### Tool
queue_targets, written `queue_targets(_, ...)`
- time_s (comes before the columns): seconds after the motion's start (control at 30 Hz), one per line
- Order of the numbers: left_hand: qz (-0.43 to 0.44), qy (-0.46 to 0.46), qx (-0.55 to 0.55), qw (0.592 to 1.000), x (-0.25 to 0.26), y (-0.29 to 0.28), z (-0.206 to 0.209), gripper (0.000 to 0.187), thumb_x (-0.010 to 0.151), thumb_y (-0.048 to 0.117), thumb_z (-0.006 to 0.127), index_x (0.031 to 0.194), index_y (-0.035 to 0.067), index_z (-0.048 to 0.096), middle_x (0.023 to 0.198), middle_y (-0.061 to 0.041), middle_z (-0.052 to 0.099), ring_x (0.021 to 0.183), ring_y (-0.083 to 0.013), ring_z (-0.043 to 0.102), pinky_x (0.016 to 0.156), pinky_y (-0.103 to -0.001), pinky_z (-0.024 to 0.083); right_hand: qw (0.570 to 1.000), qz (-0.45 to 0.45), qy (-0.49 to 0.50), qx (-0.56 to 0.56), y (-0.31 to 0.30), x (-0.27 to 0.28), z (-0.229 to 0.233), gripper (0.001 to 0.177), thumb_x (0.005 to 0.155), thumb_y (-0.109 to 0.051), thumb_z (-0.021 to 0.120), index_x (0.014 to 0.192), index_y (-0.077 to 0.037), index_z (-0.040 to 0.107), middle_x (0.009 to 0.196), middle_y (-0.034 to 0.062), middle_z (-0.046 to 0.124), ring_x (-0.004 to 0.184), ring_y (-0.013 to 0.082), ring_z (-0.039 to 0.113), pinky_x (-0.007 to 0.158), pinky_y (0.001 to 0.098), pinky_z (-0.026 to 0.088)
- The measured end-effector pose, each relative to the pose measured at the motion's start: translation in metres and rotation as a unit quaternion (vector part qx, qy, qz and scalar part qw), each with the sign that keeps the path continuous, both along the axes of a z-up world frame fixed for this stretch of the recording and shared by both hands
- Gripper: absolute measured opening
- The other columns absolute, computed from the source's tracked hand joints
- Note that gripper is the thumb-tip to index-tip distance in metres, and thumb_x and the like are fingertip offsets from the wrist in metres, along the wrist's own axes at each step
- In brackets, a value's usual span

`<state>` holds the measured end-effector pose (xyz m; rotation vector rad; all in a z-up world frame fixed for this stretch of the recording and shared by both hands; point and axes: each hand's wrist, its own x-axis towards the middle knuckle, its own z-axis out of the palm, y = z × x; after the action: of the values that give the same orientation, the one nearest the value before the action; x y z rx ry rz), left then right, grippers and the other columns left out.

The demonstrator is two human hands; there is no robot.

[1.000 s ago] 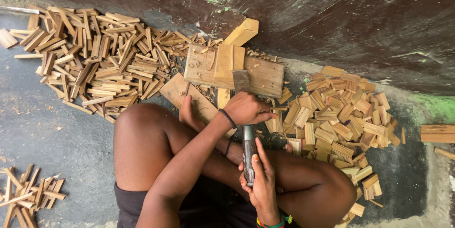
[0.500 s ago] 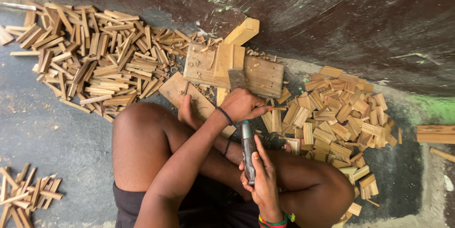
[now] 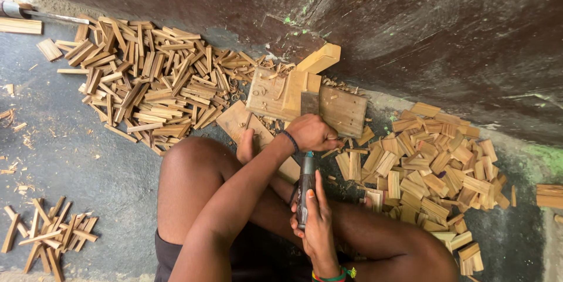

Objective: The person sits cross-legged on the floor and uses a chisel and a mallet to carve small wooden blocks. They repeatedly strike the chisel to shape the wood, occasionally picking up new blocks from a pile of wood scraps surrounding them.

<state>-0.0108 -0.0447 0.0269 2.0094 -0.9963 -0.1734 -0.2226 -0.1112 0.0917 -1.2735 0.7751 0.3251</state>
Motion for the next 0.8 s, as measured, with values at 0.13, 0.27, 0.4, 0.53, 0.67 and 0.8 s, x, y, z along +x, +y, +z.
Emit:
queue_targets(0.13, 0.006, -0.010, -0.017, 1.000, 0.009, 0.000, -0.010, 0.044, 0.090, 0.051, 0.070, 0.066, 0.014, 0.071, 0.061, -0.013, 0.066, 0.057, -0.0355, 0.065, 0.055, -0.046, 0.052, 1.000, 0.010, -0.002, -0.001, 0.002, 0.011, -0.005, 0.065, 0.101, -0.035, 0.046, 0.162, -0.038, 0.023, 0.072, 0.0073, 0.056, 0.040, 0.0114, 0.049, 0.031, 0.0219, 0.034)
queue_targets(0.27, -0.018, -0.006, 0.008, 1.000, 0.037, -0.010, -0.019, 0.043, 0.092, 0.051, 0.068, 0.068, 0.015, 0.072, 0.065, -0.008, 0.070, 0.057, -0.0312, 0.068, 0.058, -0.045, 0.053, 1.000, 0.009, -0.001, -0.007, -0.003, 0.036, -0.015, 0.065, 0.102, -0.037, 0.046, 0.163, -0.037, 0.023, 0.071, 0.0066, 0.057, 0.042, 0.0108, 0.049, 0.032, 0.0214, 0.035)
queue_targets(0.4, -0.007, -0.063, 0.011, 0.998, 0.061, -0.007, -0.017, 0.041, 0.090, 0.051, 0.070, 0.070, 0.016, 0.075, 0.067, -0.010, 0.071, 0.062, -0.0329, 0.069, 0.059, -0.045, 0.054, 1.000, 0.013, -0.004, -0.027, 0.004, 0.055, -0.019, 0.064, 0.102, -0.037, 0.046, 0.162, -0.039, 0.024, 0.071, 0.0052, 0.057, 0.042, 0.0112, 0.049, 0.032, 0.0214, 0.035)
queue_targets(0.53, 0.007, -0.064, -0.033, 0.997, 0.043, -0.008, -0.022, 0.039, 0.089, 0.052, 0.068, 0.077, 0.017, 0.078, 0.068, -0.010, 0.072, 0.062, -0.0328, 0.070, 0.059, -0.045, 0.055, 0.999, 0.013, -0.029, -0.019, 0.003, 0.044, -0.025, 0.062, 0.103, -0.035, 0.045, 0.162, -0.038, 0.024, 0.072, 0.0059, 0.058, 0.042, 0.0109, 0.050, 0.032, 0.0213, 0.035)
queue_targets(0.67, 0.029, -0.094, -0.008, 0.995, 0.040, -0.004, -0.014, 0.044, 0.095, 0.054, 0.065, 0.079, 0.014, 0.076, 0.068, -0.011, 0.071, 0.062, -0.0335, 0.070, 0.060, -0.046, 0.055, 0.997, 0.000, -0.077, 0.015, 0.000, 0.043, -0.026, 0.061, 0.104, -0.033, 0.047, 0.162, -0.035, 0.029, 0.074, 0.0068, 0.060, 0.042, 0.0101, 0.051, 0.032, 0.0215, 0.037)
queue_targets(0.8, 0.033, -0.127, -0.023, 0.991, 0.035, -0.011, 0.007, 0.047, 0.093, 0.057, 0.064, 0.078, 0.014, 0.076, 0.064, -0.010, 0.069, 0.058, -0.0320, 0.069, 0.056, -0.045, 0.054, 0.992, 0.000, -0.124, 0.013, -0.016, 0.040, -0.012, 0.058, 0.106, -0.033, 0.050, 0.162, -0.028, 0.036, 0.075, 0.0083, 0.061, 0.042, 0.0095, 0.051, 0.034, 0.0205, 0.037)
